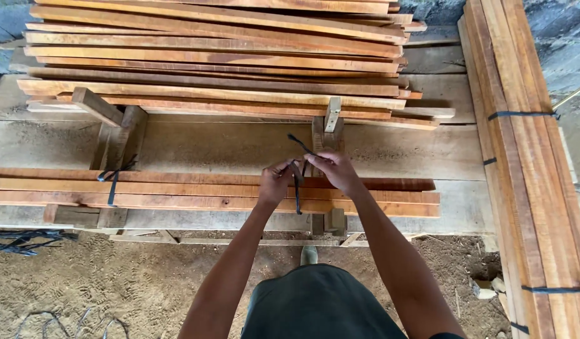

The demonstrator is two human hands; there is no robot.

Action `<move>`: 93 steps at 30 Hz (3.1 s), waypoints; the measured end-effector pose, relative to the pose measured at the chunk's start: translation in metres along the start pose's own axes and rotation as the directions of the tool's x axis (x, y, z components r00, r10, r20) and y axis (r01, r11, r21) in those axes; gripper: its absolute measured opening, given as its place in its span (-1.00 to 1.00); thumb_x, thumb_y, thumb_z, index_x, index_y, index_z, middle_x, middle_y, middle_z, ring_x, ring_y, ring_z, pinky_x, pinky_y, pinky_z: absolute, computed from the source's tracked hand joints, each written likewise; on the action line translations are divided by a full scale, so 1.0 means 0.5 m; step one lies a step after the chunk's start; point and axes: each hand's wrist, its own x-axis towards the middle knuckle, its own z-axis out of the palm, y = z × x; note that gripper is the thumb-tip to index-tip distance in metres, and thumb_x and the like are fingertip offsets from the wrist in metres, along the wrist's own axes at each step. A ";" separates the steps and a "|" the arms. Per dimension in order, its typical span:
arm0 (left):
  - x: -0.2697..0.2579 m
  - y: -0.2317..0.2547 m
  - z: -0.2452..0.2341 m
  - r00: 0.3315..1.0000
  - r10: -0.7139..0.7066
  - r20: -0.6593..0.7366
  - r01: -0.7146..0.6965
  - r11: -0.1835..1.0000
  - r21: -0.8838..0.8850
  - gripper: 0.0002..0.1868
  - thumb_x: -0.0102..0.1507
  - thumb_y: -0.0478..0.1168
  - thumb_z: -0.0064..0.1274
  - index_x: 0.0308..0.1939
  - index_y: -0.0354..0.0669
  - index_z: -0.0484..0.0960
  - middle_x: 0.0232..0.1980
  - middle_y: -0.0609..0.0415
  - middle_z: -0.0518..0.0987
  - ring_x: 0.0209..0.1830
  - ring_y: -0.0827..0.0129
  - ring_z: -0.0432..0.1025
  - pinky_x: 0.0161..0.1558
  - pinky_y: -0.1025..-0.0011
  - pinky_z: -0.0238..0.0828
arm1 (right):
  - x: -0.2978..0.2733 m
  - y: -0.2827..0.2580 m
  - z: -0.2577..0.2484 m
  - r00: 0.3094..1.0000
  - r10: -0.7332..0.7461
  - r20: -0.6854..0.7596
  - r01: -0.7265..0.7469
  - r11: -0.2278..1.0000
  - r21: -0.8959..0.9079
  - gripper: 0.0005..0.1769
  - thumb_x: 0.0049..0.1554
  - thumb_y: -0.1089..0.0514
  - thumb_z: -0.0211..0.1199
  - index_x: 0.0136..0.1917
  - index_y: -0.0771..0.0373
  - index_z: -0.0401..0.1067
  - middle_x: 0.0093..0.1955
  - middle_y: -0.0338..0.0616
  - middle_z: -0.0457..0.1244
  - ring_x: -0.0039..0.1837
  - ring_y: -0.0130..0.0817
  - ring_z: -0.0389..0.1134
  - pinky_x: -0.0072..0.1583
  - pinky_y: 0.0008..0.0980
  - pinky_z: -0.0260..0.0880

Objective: Bundling groups of wooden slats together using plastic ties.

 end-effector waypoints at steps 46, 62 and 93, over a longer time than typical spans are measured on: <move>0.042 0.013 -0.032 0.886 -0.178 0.427 0.088 0.971 0.222 -0.57 0.35 0.03 0.15 0.20 -0.10 0.61 0.04 -0.18 0.67 0.11 -0.12 0.55 0.12 0.01 0.60 | 0.027 0.098 0.003 0.925 0.182 -0.335 -0.054 0.932 0.357 -0.79 0.16 0.17 0.49 -0.24 0.35 0.62 -0.35 0.03 0.40 -0.26 -0.34 0.38 -0.07 -0.36 0.39; 0.040 0.002 -0.016 0.935 -0.177 0.307 0.094 0.960 0.265 -0.62 0.32 0.08 0.20 0.00 -0.12 0.74 -0.21 -0.15 0.72 -0.16 -0.06 0.61 -0.02 -0.01 0.55 | 0.020 0.115 -0.036 0.995 -0.051 0.083 0.075 0.947 -0.312 -0.83 0.18 0.36 0.32 0.05 0.27 0.59 0.00 0.04 0.37 0.16 0.02 0.42 0.18 -0.02 0.40; 0.030 0.033 0.019 1.000 0.022 0.013 -0.025 0.921 0.388 -0.78 0.46 -0.04 -0.02 0.00 0.06 0.70 -0.09 0.04 0.68 0.13 0.02 0.51 0.11 0.08 0.46 | 0.006 0.092 -0.028 0.942 -0.255 0.220 0.331 0.826 -0.457 -0.59 0.23 0.30 0.19 0.33 0.07 0.54 0.09 0.02 0.42 -0.02 0.10 0.46 -0.06 -0.03 0.55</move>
